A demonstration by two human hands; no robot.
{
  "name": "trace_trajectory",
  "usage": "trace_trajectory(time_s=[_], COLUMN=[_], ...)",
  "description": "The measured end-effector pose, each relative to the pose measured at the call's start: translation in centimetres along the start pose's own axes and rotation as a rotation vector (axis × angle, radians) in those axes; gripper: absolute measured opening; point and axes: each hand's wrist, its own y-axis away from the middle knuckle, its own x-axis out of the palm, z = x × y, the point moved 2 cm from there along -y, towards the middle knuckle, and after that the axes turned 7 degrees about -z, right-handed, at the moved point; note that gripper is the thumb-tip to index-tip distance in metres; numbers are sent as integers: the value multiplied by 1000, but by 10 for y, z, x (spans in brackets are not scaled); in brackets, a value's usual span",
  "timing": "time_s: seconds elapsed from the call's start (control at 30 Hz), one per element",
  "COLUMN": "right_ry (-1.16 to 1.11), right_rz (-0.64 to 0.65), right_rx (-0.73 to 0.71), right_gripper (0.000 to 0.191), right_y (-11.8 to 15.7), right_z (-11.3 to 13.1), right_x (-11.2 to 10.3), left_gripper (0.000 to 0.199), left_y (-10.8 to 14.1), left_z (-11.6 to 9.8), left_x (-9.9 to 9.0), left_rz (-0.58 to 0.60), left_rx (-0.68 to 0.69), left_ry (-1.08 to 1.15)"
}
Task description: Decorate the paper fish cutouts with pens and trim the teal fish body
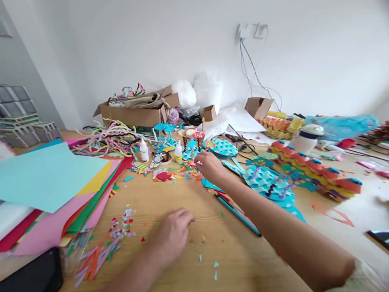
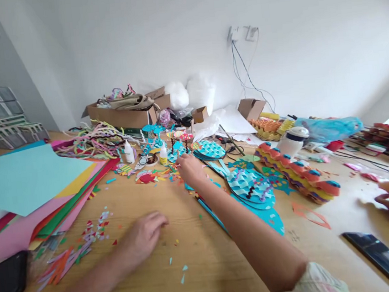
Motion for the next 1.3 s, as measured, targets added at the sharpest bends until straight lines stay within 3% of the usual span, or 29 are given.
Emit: trace_trajectory(time_s=[0.1, 0.3, 0.47, 0.6, 0.7, 0.87, 0.97, 1.07, 1.17, 1.3], right_ry=[43, -38, -231, -275, -293, -300, -290, -368, -456, -435], right_rz=[-21, 168, 192, 280, 337, 374, 339, 349, 374, 391], right_rx=[-188, -426, -446, -400, -397, -370, -332, -452, -606, -583], right_gripper=[24, 24, 36, 58, 63, 58, 58, 63, 65, 68], right_y=[36, 129, 185, 199, 205, 223, 231, 241, 250, 244], right_z=[17, 36, 44, 48, 46, 32, 38, 61, 79, 67], right_x=[-21, -36, -38, -30, -27, -46, -55, -50, -38, -30], left_gripper=[35, 31, 27, 26, 25, 21, 21, 16, 14, 14], left_y=[-4, -8, -9, -9, -9, -16, -23, -28, -25, -16], left_z=[8, 14, 8, -1, -7, -13, -13, -15, -20, -24], left_x=[-4, -13, -18, -15, -19, -51, -74, -86, -90, -92], left_rz=[-77, -192, -238, -230, -223, -282, -388, -471, -478, -448], left_rx=[-37, -86, -98, -74, -59, -88, -143, -213, -247, -266], left_ry=[33, 94, 127, 139, 147, 164, 255, 377, 403, 342])
